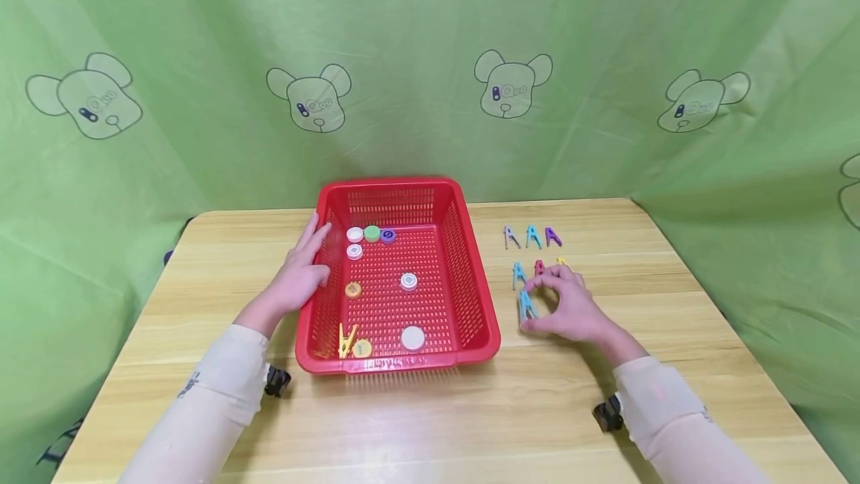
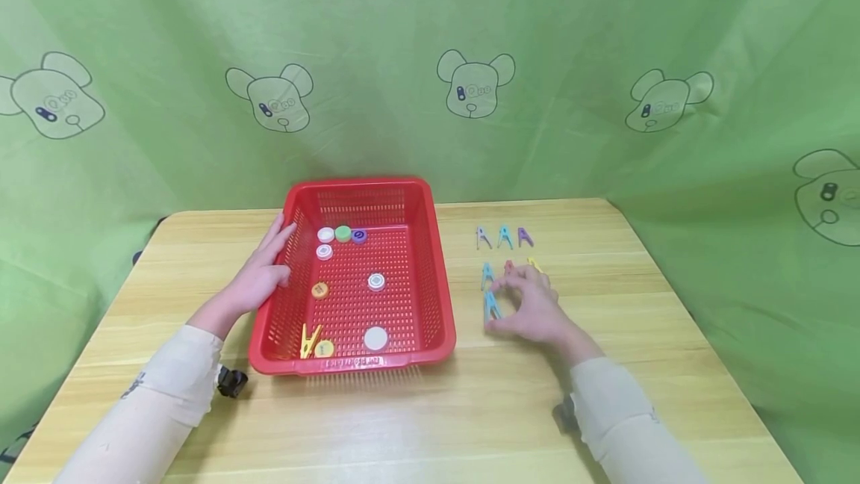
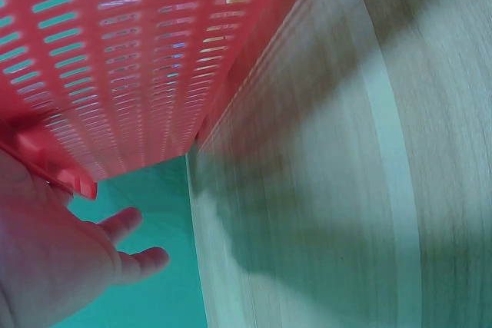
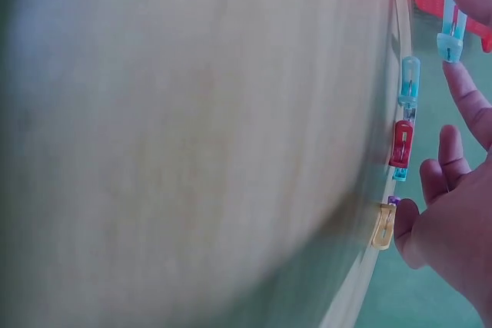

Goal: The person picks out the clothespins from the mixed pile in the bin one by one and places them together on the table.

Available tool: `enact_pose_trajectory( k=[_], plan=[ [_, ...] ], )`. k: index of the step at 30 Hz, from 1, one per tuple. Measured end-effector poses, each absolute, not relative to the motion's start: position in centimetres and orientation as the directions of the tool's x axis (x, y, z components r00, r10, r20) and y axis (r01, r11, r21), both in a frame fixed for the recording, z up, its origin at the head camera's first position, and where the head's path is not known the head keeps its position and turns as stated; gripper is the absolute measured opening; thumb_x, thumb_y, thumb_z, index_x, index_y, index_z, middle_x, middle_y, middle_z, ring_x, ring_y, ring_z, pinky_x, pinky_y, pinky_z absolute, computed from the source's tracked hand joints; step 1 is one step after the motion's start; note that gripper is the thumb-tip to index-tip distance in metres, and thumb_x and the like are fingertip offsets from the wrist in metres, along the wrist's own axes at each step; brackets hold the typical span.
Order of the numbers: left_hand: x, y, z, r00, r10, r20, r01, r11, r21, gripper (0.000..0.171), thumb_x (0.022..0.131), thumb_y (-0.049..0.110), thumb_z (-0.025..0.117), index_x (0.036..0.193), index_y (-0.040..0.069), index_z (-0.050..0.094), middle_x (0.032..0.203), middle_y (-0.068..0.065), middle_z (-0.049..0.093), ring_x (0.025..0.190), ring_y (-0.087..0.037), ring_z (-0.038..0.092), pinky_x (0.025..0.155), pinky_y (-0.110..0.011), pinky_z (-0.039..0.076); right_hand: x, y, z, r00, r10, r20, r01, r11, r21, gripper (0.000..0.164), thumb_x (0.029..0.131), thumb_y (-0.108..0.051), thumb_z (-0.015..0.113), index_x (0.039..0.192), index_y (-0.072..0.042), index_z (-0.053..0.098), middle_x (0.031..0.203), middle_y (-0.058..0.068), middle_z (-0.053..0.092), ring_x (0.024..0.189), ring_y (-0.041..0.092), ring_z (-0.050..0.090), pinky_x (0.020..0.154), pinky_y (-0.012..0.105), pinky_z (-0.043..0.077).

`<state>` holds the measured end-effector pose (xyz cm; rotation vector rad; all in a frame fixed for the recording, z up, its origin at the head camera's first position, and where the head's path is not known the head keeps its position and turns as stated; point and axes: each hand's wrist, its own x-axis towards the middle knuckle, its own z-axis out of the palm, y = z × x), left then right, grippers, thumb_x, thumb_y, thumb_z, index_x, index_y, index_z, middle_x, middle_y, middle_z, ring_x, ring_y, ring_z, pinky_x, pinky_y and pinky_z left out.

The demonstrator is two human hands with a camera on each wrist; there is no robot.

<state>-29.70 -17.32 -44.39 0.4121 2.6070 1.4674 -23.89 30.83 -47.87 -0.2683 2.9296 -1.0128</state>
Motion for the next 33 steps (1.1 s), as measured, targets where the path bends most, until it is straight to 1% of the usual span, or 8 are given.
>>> enact_pose_trajectory(
  k=[4,10,14,17,21,26,33],
  plan=[
    [-29.6,-17.3,-44.3,-0.955,0.294,0.026,0.175,0.491,0.853,0.091,0.078,-0.004,0.053,0.161,0.011,0.019,0.165,0.011,-0.012,0.149,-0.039,-0.003,0.111,-0.064,0.020,-23.7,30.8,-47.9,-0.984,-0.174,0.021,-0.152,0.783,-0.603,0.062,0.056,-0.042,0.096,0.109,-0.022,0.070,0.133,0.013,0.041,0.123,0.038,0.030,0.099,0.069,0.022],
    [-29.7,-17.3,-44.4,-0.954,0.297,0.030,0.180,0.491,0.853,0.091,0.078,-0.003,0.053,0.161,0.011,0.019,0.165,0.012,-0.012,0.149,-0.038,-0.003,0.112,-0.065,0.017,-23.6,30.8,-48.1,-0.983,-0.186,0.015,-0.161,0.809,-0.566,0.061,0.053,-0.045,0.096,0.104,-0.024,0.071,0.127,0.010,0.041,0.118,0.036,0.030,0.097,0.064,0.020],
    [-29.8,-17.3,-44.5,-0.954,0.297,0.035,0.183,0.489,0.853,0.091,0.077,-0.003,0.053,0.161,0.010,0.019,0.165,0.013,-0.012,0.149,-0.038,-0.004,0.113,-0.065,0.014,-23.6,30.7,-48.1,-0.981,-0.193,0.010,-0.168,0.827,-0.536,0.059,0.053,-0.044,0.096,0.103,-0.025,0.071,0.127,0.010,0.040,0.117,0.035,0.030,0.095,0.061,0.021],
    [-29.7,-17.3,-44.4,-0.955,0.295,0.032,0.180,0.490,0.853,0.091,0.077,-0.003,0.053,0.161,0.010,0.019,0.165,0.012,-0.012,0.149,-0.037,-0.004,0.113,-0.064,0.014,-23.7,30.8,-48.1,-0.980,-0.199,0.010,-0.177,0.843,-0.509,0.058,0.053,-0.044,0.096,0.102,-0.026,0.071,0.128,0.010,0.040,0.117,0.035,0.029,0.092,0.059,0.021],
    [-29.7,-17.3,-44.3,-0.956,0.291,0.027,0.173,0.487,0.856,0.092,0.077,-0.003,0.054,0.161,0.011,0.019,0.164,0.014,-0.013,0.149,-0.036,-0.004,0.113,-0.063,0.016,-23.8,30.8,-48.2,-0.978,-0.210,0.021,-0.194,0.859,-0.474,0.056,0.053,-0.044,0.096,0.101,-0.026,0.071,0.127,0.010,0.041,0.117,0.036,0.029,0.089,0.057,0.022],
    [-29.7,-17.3,-44.3,-0.956,0.293,0.023,0.167,0.479,0.861,0.092,0.078,-0.002,0.053,0.161,0.012,0.019,0.163,0.017,-0.013,0.149,-0.035,-0.004,0.113,-0.063,0.017,-23.9,30.7,-48.1,-0.975,-0.219,0.036,-0.211,0.868,-0.449,0.057,0.054,-0.045,0.096,0.101,-0.026,0.071,0.126,0.010,0.041,0.117,0.037,0.029,0.088,0.058,0.022],
    [-29.6,-17.3,-44.4,-0.955,0.296,0.023,0.172,0.485,0.857,0.092,0.077,-0.002,0.054,0.161,0.012,0.018,0.163,0.016,-0.013,0.149,-0.035,-0.005,0.113,-0.062,0.014,-23.7,30.3,-46.7,-0.975,-0.220,0.020,-0.203,0.856,-0.475,0.064,0.054,-0.045,0.097,0.107,-0.020,0.072,0.124,0.009,0.042,0.116,0.035,0.030,0.090,0.058,0.022]
  ],
)
